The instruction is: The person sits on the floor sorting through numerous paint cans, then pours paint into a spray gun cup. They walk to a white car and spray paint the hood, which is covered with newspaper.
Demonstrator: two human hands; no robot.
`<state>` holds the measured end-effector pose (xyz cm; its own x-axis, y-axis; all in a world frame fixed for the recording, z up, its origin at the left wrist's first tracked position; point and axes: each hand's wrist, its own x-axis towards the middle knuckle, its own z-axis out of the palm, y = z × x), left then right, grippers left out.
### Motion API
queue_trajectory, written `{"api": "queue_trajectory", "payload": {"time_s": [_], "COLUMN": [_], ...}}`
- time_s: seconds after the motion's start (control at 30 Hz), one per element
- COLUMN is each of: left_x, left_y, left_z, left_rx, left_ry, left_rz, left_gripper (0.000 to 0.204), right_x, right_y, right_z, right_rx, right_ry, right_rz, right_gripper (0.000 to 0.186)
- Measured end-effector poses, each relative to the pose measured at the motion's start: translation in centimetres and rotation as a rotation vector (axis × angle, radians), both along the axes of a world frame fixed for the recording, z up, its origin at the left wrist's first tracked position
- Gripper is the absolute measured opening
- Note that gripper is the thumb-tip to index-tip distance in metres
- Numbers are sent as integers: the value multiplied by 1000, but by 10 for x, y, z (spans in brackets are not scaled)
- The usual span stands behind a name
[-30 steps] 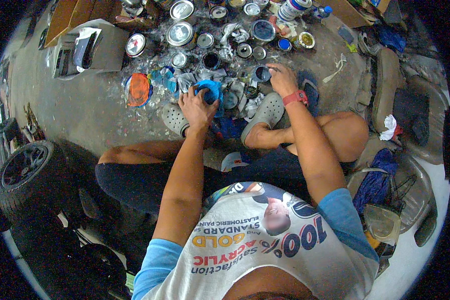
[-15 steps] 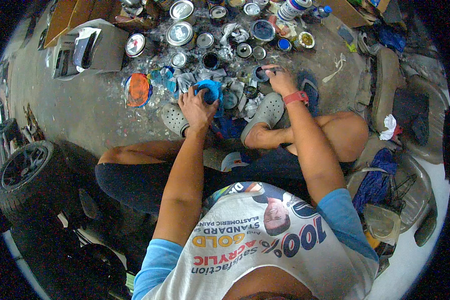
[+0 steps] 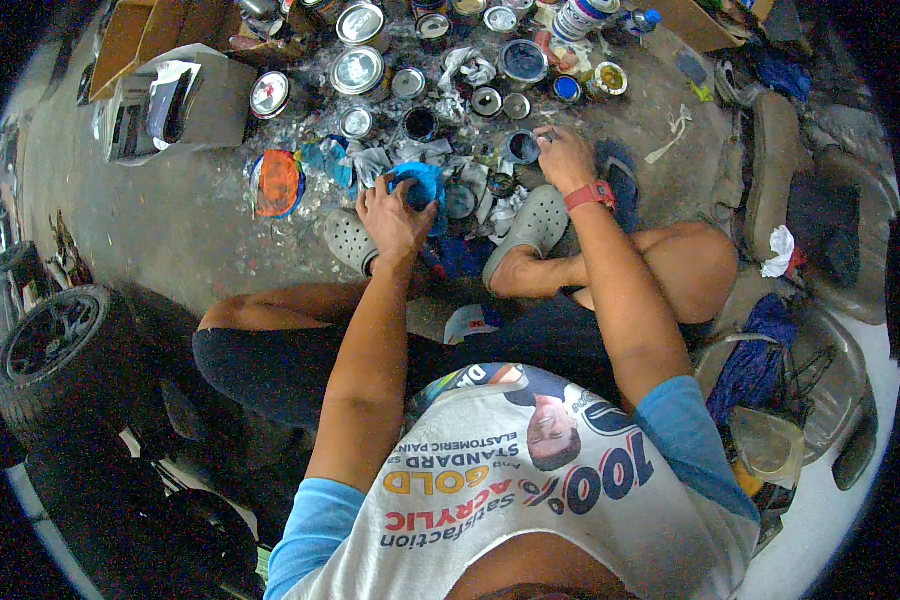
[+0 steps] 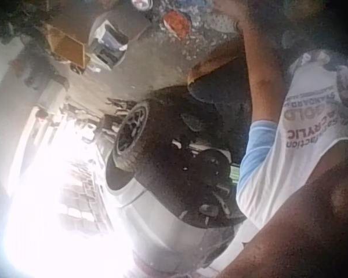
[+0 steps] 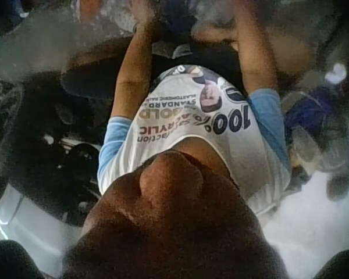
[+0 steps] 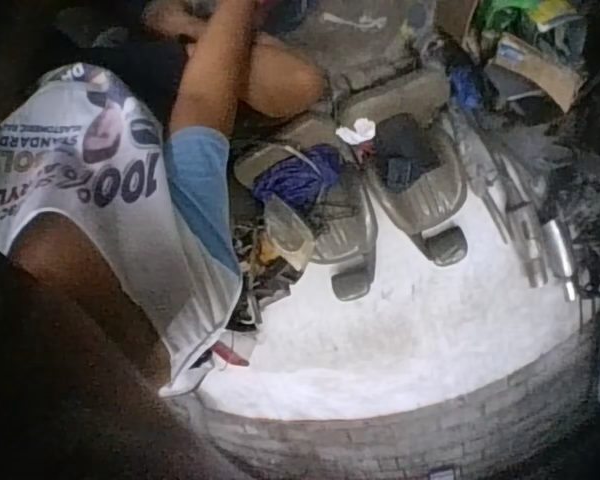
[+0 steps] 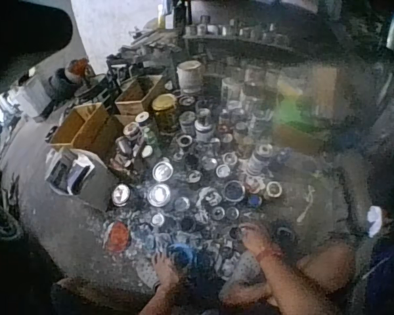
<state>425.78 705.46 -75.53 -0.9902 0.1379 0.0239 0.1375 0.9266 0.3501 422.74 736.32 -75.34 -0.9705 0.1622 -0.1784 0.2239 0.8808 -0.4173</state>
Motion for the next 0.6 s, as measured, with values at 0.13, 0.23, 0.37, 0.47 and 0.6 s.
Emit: {"api": "queue_trajectory", "payload": {"time_s": [0.13, 0.23, 0.37, 0.47, 0.6], "left_x": [-2, 0, -2, -1, -1], "left_y": [5, 2, 6, 8, 2], "left_z": [1, 4, 8, 12, 6], "left_rx": [-22, -34, -22, -45, -57], "left_ry": [-13, -24, -45, -50, -15], "left_rz": [-11, -4, -4, -5, -17], "left_gripper": [54, 55, 56, 57, 57], "right_x": [-4, 1, 6, -5, -2], "right_y": [5, 3, 14, 17, 11], "right_z": [-13, -13, -28, -31, -11], "right_rx": [-23, -135, -158, 10, -258], "right_ry": [-217, -5, 130, -213, -21], "right_rz": [-96, -96, -5, -88, -211], "right_gripper": [21, 21, 22, 23, 25]}}
